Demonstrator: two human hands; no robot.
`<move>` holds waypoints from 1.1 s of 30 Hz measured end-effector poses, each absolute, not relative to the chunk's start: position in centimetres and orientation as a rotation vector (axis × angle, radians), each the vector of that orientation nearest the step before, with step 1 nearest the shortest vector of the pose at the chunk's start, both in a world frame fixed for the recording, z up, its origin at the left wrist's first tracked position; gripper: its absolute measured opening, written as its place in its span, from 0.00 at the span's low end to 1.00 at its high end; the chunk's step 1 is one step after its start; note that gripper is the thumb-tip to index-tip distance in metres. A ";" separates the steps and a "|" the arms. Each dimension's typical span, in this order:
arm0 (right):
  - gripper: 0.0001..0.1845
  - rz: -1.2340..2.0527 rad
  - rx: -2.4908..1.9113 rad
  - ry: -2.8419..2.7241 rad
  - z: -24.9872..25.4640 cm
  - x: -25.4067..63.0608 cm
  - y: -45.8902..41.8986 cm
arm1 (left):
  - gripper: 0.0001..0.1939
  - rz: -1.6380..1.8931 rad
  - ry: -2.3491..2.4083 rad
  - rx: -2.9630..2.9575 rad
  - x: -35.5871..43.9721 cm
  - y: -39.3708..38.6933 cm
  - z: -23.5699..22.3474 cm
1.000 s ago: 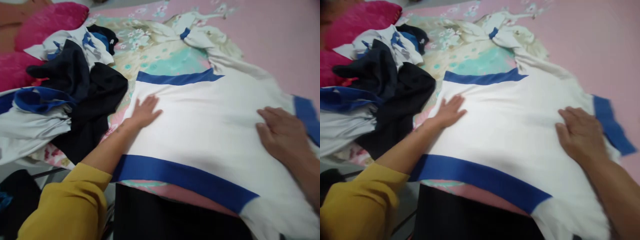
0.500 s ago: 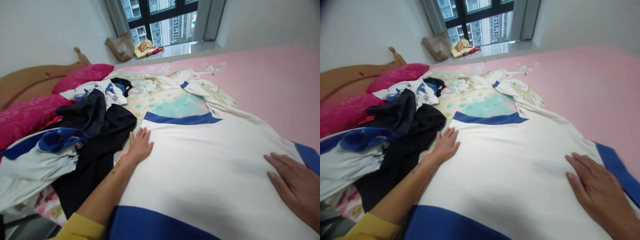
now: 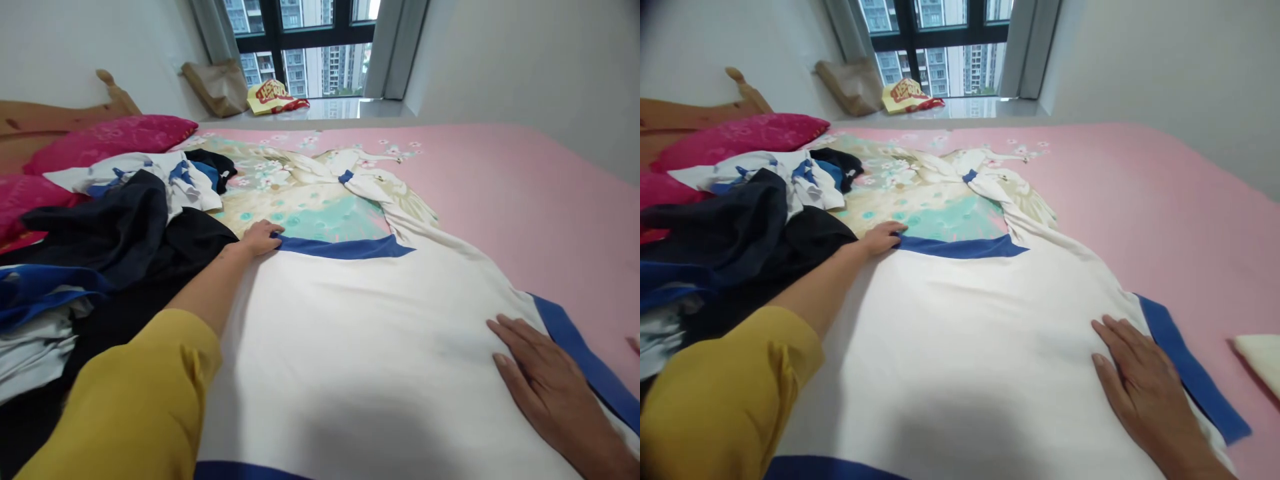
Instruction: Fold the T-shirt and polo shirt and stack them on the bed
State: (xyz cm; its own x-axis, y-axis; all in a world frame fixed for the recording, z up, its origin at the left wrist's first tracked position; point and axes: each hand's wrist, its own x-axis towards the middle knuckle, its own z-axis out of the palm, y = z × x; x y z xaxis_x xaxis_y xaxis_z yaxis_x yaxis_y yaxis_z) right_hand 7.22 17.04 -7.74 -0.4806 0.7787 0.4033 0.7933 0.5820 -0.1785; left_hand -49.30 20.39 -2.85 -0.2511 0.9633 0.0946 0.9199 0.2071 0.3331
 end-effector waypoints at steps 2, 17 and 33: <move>0.32 -0.031 -1.266 -2.377 -7.8 7.3 17.1 | 0.18 0.450 2.358 1.813 -50.3 20.1 -2.5; 0.24 -0.069 -1.286 -2.358 -6.4 6.2 16.7 | 0.17 0.919 2.527 1.716 -44.9 17.8 -1.7; 0.25 0.534 -1.099 -2.581 0.9 -8.1 15.8 | 0.24 0.352 1.933 2.215 -33.4 8.4 -1.0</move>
